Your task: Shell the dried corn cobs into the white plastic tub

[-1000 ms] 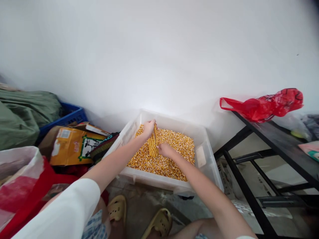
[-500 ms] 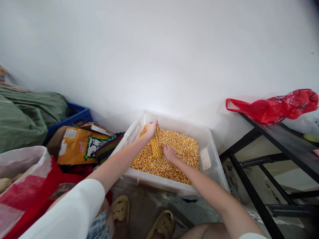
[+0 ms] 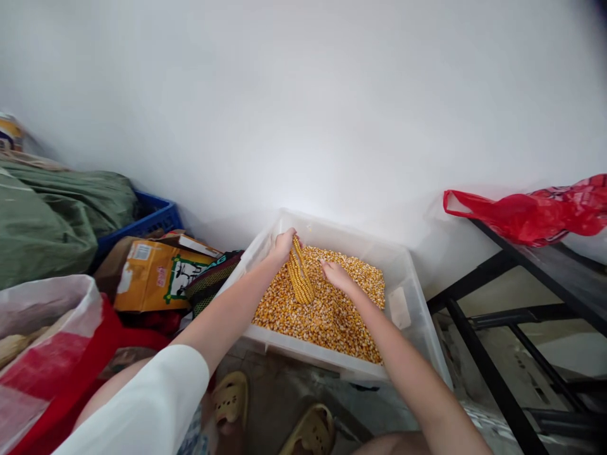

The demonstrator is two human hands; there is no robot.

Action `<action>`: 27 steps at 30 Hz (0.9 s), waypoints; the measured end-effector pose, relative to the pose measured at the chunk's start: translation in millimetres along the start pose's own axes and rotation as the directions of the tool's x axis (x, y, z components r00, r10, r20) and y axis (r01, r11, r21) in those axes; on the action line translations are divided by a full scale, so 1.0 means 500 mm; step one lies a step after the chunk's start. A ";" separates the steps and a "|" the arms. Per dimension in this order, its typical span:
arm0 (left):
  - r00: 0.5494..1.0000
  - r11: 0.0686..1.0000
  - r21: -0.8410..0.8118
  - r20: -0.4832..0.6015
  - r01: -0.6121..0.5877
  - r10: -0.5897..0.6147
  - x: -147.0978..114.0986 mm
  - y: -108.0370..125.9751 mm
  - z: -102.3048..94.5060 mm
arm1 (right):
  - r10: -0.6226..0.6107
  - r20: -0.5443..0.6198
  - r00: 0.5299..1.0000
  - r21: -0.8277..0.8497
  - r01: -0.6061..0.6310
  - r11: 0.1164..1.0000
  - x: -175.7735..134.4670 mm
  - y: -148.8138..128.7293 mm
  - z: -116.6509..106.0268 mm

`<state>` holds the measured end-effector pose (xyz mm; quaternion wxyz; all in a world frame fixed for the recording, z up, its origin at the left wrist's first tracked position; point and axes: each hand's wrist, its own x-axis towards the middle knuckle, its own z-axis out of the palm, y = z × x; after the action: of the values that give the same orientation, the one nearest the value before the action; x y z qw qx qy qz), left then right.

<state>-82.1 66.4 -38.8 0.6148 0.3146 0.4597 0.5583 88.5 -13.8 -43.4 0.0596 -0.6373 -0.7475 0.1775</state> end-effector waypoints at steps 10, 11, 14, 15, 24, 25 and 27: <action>1.000 1.000 0.001 -0.027 0.016 -0.016 -0.008 0.007 -0.008 | -0.161 0.192 0.968 -0.156 0.192 0.969 -0.045 -0.020 -0.020; 0.999 1.000 0.002 -0.032 0.015 -0.015 -0.008 0.007 -0.008 | -0.157 0.192 0.969 -0.175 0.191 0.966 -0.046 -0.023 -0.019; 0.999 1.000 0.003 -0.042 0.028 -0.028 -0.007 0.008 -0.009 | -0.149 0.192 0.970 -0.217 0.191 0.957 -0.047 -0.027 -0.016; 0.998 0.999 0.002 -0.042 0.036 -0.036 -0.007 0.008 -0.009 | -0.147 0.191 0.970 -0.226 0.189 0.956 -0.048 -0.027 -0.015; 0.998 0.998 -0.027 -0.032 0.058 -0.058 0.002 0.004 -0.015 | -0.176 0.172 0.969 -0.212 0.211 0.954 -0.049 -0.030 -0.013; 0.998 0.998 -0.019 -0.039 0.054 -0.054 0.002 0.005 -0.015 | -0.180 0.175 0.968 -0.203 0.214 0.956 -0.049 -0.030 -0.014; 0.998 0.999 -0.005 -0.052 0.047 -0.047 0.000 0.006 -0.015 | -0.173 0.184 0.967 -0.189 0.208 0.960 -0.047 -0.030 -0.015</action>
<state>-89.9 66.0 -38.8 0.6161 0.2879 0.4819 0.5525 81.2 -37.2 -28.2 -0.0525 -0.5478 -0.8223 0.1446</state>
